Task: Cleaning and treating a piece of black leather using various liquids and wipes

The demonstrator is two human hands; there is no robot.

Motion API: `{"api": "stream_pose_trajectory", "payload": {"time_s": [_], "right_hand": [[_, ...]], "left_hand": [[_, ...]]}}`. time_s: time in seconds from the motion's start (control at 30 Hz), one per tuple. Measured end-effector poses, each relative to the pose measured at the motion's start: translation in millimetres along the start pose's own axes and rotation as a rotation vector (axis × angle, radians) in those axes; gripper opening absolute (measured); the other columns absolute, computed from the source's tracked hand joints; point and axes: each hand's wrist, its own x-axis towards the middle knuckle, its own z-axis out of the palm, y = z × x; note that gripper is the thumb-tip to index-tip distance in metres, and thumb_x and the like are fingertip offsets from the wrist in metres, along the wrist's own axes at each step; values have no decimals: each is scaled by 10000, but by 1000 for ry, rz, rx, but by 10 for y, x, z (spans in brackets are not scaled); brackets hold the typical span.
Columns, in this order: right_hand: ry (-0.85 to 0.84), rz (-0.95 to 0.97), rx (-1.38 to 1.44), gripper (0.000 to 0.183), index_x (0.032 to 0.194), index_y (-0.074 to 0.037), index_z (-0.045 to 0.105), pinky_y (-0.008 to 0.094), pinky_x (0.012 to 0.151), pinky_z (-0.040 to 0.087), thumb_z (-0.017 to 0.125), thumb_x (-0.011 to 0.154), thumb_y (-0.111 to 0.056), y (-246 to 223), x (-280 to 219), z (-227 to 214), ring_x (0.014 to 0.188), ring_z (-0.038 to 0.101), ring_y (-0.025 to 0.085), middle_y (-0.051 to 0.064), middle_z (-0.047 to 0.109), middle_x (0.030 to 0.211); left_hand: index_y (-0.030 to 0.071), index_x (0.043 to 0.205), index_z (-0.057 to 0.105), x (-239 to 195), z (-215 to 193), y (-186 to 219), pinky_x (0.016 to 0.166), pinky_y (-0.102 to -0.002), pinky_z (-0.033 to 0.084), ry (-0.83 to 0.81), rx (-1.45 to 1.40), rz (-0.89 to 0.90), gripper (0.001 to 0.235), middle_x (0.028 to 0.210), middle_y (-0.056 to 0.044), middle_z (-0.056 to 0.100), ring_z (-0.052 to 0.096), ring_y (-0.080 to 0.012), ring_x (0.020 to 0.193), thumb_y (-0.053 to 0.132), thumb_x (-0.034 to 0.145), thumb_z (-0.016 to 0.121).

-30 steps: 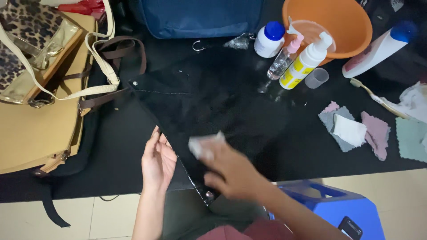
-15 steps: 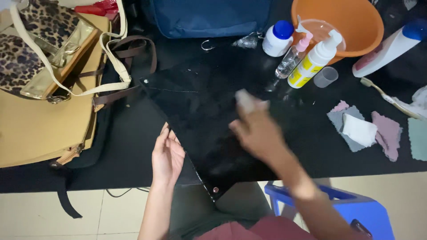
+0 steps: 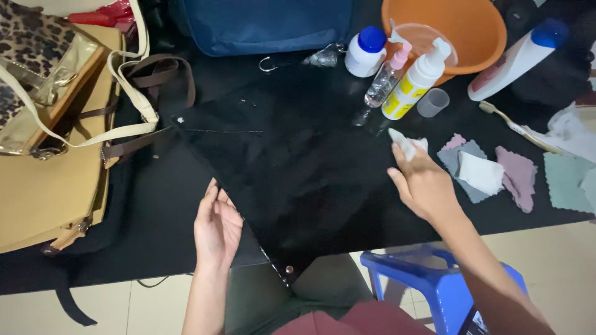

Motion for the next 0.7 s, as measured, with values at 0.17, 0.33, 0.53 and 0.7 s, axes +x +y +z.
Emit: {"api": "stream_pose_trajectory", "payload": {"time_s": [0.17, 0.33, 0.53, 0.7], "right_hand": [[13, 15, 199, 640, 1351, -5, 666, 604, 847, 550, 776, 823, -349, -989, 297, -395, 1065, 687, 513, 313, 709, 1201], [-172, -668, 879, 680, 1359, 118, 524, 630, 1164, 368, 350, 1095, -484, -1800, -312, -379, 1370, 521, 512, 347, 510, 1478], [91, -104, 149, 406, 947, -155, 686, 556, 633, 529, 666, 893, -557, -887, -129, 179, 731, 643, 365, 91, 598, 858], [-7, 121, 231, 535, 1488, -76, 558, 491, 1063, 467, 582, 1030, -351, -702, 458, -35, 1316, 574, 416, 256, 594, 1423]], "left_hand": [[156, 1385, 612, -44, 172, 30, 1081, -520, 511, 1, 31, -1, 401, 1360, -130, 673, 655, -289, 1252, 172, 1049, 392], [1, 1387, 569, -168, 484, 163, 1074, -292, 486, 41, -126, -42, 379, 1362, -179, 651, 634, -217, 1247, 116, 1045, 453], [135, 1358, 634, 166, -883, -286, 1056, -504, 531, 16, 2, 7, 377, 1336, -141, 686, 677, -287, 1212, 149, 1062, 401], [128, 1392, 605, 145, -433, -180, 1098, -496, 501, 3, 11, 19, 392, 1359, -133, 674, 647, -284, 1272, 154, 1056, 404]]}}
